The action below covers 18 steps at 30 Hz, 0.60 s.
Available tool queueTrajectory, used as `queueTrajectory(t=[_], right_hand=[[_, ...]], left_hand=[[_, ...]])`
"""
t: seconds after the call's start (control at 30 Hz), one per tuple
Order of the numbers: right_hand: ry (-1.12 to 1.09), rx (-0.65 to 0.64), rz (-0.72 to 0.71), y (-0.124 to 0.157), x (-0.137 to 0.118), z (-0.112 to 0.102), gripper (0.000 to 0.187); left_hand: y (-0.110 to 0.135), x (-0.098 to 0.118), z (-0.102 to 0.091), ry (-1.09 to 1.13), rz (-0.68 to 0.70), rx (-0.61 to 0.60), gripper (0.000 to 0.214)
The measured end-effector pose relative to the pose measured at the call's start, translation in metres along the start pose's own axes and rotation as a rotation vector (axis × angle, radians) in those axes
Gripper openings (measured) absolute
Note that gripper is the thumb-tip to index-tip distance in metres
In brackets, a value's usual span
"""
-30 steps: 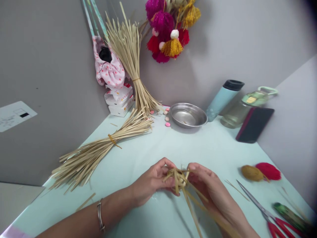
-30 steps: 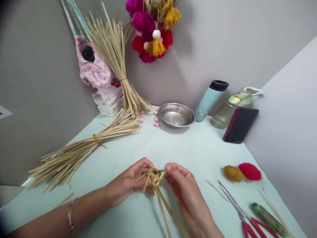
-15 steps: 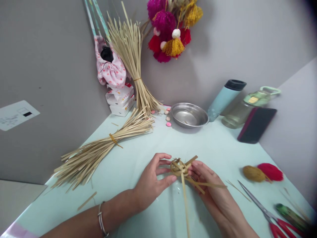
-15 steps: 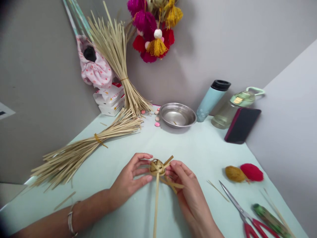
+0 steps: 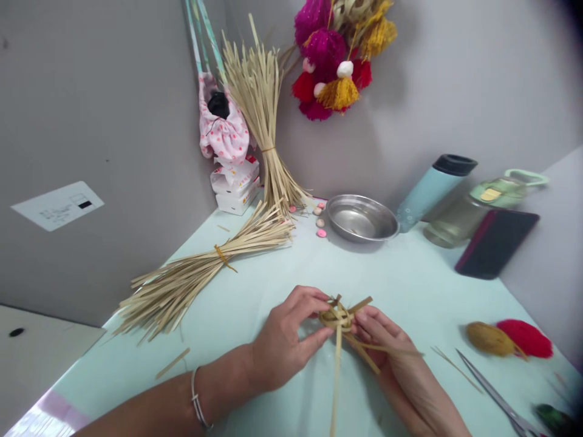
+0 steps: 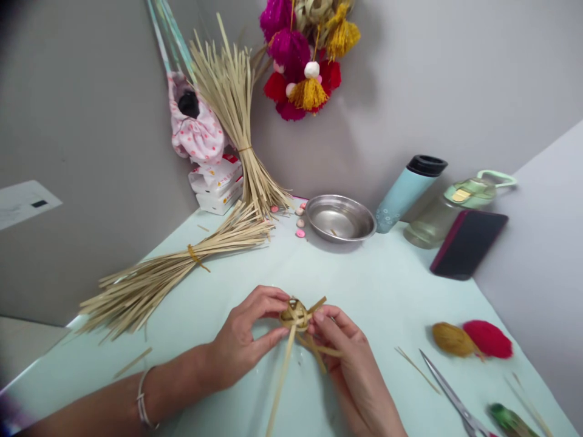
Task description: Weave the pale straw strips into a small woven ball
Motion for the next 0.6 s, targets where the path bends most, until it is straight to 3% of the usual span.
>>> queueTrajectory(t=[0.33, 0.6], right_hand=[[0.063, -0.004, 0.039, -0.0027, 0.0022, -0.0006, 0.024], [0.083, -0.031, 0.057, -0.0056, 0.0063, -0.0008, 0.025]], left_hand=[[0.0011, 0.0016, -0.0016, -0.055, 0.08, -0.038, 0.018], [0.0028, 0.0041, 0.0001, -0.051, -0.061, -0.043, 0.03]])
Point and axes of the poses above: each hand's wrist, its own y-axis away from the middle knuckle, its own z-axis out of the palm, x = y × z, the point moved 3 cm from there along -y, towards the middle knuckle, and after that the axes turned 15 degrees about y, right-handed, at the moved point
